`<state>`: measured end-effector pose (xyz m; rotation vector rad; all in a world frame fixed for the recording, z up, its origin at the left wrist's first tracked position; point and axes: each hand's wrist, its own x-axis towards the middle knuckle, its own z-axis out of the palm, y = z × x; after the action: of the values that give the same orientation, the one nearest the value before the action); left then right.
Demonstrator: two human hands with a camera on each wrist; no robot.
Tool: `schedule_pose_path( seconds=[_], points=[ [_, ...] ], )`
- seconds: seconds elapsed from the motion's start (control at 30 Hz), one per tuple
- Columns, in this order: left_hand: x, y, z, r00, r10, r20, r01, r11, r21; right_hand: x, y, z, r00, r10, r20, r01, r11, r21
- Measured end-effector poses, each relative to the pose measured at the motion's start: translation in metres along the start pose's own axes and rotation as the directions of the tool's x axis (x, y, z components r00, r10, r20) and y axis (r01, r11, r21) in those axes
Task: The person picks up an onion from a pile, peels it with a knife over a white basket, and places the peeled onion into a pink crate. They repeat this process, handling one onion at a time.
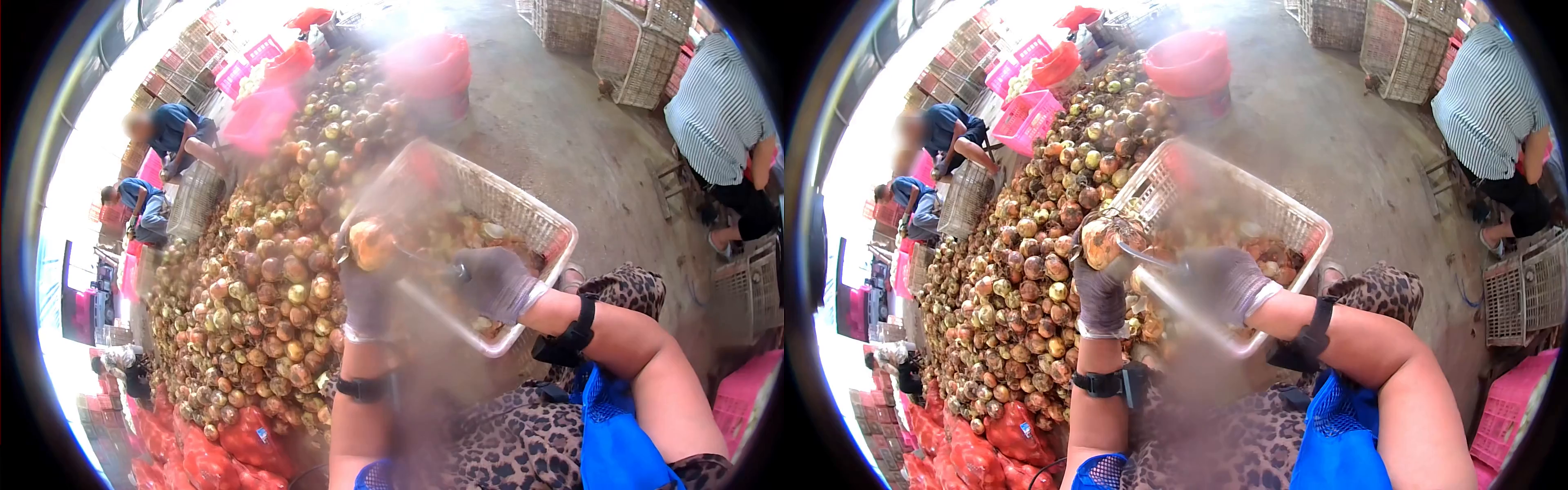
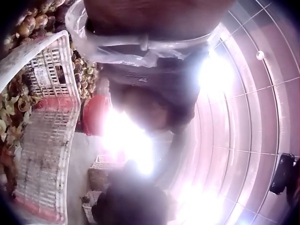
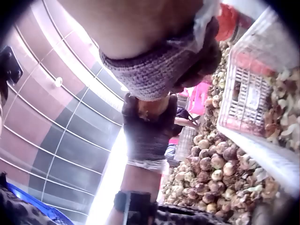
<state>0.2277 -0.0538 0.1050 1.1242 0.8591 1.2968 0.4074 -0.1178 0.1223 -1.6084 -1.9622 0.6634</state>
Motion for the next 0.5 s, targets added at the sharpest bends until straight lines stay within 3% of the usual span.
schedule_pose_path(
  seconds=[0.13,0.2,0.27,0.3,0.37,0.4,0.43,0.47,0.5],
  points=[
    [0.004,-0.024,-0.011,0.995,0.097,-0.033,-0.094,0.993,0.077,0.006,0.02,0.01,0.998,-0.04,0.047,0.044,0.994,-0.099],
    [0.007,-0.028,-0.015,0.98,0.198,-0.021,-0.189,0.958,0.215,0.007,0.022,0.009,0.993,-0.082,0.09,0.095,0.985,-0.147],
    [0.002,-0.02,-0.014,0.998,0.059,0.022,-0.061,0.996,0.068,0.005,0.014,-0.003,0.981,-0.14,0.132,0.163,0.969,-0.184],
    [-0.001,-0.013,-0.01,0.999,-0.01,0.044,0.01,1.0,-0.001,0.006,0.012,-0.004,0.985,-0.093,0.146,0.122,0.971,-0.207],
    [-0.005,-0.004,-0.016,0.943,-0.267,0.197,0.316,0.905,-0.286,0.009,0.008,-0.006,0.986,0.005,0.168,0.038,0.967,-0.253],
    [-0.008,0.003,-0.004,0.966,-0.188,0.175,0.232,0.932,-0.279,0.011,0.008,-0.007,0.976,0.003,0.219,0.059,0.959,-0.277],
    [-0.007,-0.007,-0.013,0.992,-0.022,0.128,0.013,0.997,0.073,0.013,0.009,-0.007,0.964,0.006,0.264,0.075,0.952,-0.296],
    [-0.004,-0.025,-0.03,0.977,0.151,0.151,-0.202,0.887,0.416,0.014,0.011,-0.008,0.952,0.014,0.307,0.087,0.945,-0.315],
    [-0.004,-0.025,-0.032,0.974,0.155,0.163,-0.214,0.859,0.464,0.014,0.015,-0.006,0.943,0.006,0.334,0.109,0.94,-0.325]
  ],
)
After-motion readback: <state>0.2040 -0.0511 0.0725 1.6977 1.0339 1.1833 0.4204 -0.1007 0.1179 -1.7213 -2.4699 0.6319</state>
